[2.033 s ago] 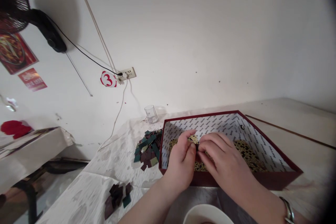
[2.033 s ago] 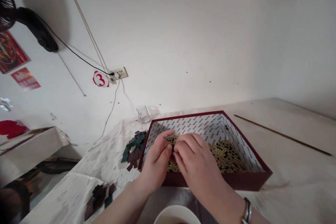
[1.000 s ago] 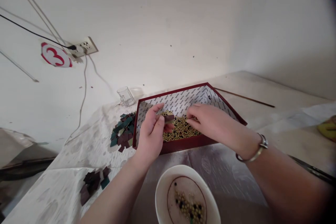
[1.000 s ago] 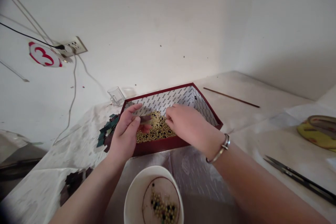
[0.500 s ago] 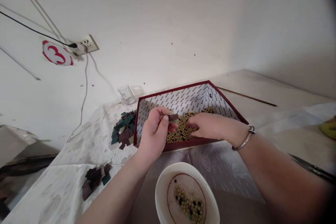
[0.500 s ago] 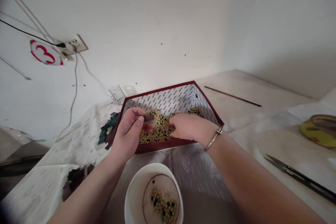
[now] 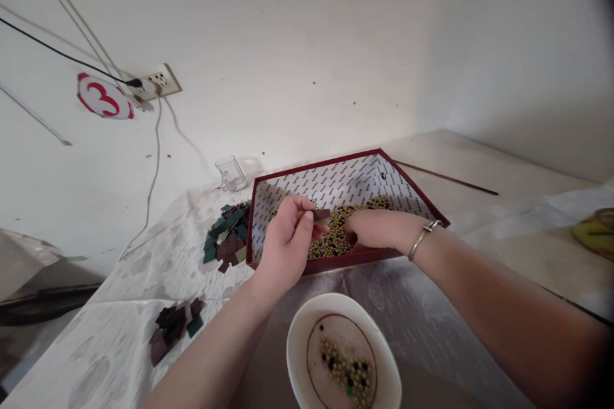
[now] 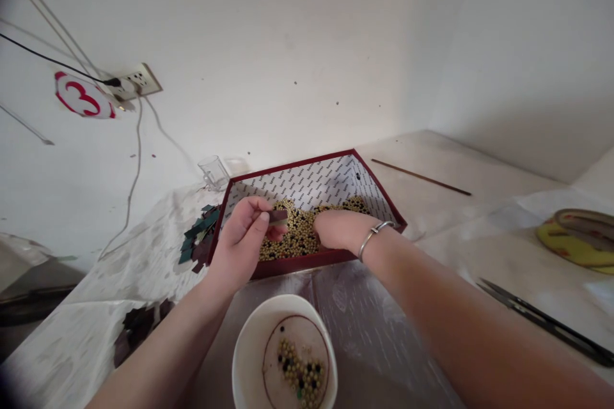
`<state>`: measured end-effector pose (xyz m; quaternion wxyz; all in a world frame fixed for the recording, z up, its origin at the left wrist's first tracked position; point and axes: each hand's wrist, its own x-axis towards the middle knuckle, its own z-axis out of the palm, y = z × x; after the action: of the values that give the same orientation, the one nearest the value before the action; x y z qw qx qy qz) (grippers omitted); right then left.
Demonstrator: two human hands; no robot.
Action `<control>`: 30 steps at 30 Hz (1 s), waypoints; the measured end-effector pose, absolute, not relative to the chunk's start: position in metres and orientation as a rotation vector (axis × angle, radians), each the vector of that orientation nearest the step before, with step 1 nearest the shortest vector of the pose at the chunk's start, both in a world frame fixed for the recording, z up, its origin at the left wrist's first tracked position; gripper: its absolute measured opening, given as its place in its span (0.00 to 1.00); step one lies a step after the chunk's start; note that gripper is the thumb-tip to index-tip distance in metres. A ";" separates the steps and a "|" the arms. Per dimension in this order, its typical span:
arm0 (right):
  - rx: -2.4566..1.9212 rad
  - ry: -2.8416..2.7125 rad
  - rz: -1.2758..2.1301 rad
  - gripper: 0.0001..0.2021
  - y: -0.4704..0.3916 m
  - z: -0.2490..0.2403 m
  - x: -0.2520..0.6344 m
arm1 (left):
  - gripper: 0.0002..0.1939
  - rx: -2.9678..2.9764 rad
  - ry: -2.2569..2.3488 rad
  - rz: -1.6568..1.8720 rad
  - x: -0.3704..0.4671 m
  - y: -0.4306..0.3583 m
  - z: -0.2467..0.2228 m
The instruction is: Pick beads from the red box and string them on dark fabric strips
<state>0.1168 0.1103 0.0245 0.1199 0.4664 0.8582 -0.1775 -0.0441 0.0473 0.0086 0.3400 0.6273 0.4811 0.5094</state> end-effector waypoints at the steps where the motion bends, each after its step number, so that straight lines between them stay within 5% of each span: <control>1: 1.359 2.496 -0.524 0.14 0.110 0.024 0.116 | 0.05 1.636 1.255 1.324 -0.044 0.047 0.009; 14: 1.388 2.571 -0.465 0.10 0.117 0.015 0.118 | 0.06 1.622 1.246 1.303 -0.043 0.046 0.011; 24: 1.937 3.445 -0.170 0.05 0.104 0.019 0.127 | 0.08 1.592 1.314 1.304 -0.045 0.048 0.011; 30: 1.447 3.875 -0.241 0.07 0.081 0.013 0.106 | 0.08 1.587 1.114 1.310 -0.045 0.048 0.013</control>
<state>0.1061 0.0810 0.0129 -0.4804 0.3063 0.8203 -0.0511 -0.0450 0.0482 0.0129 0.3901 0.6245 0.4382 0.5155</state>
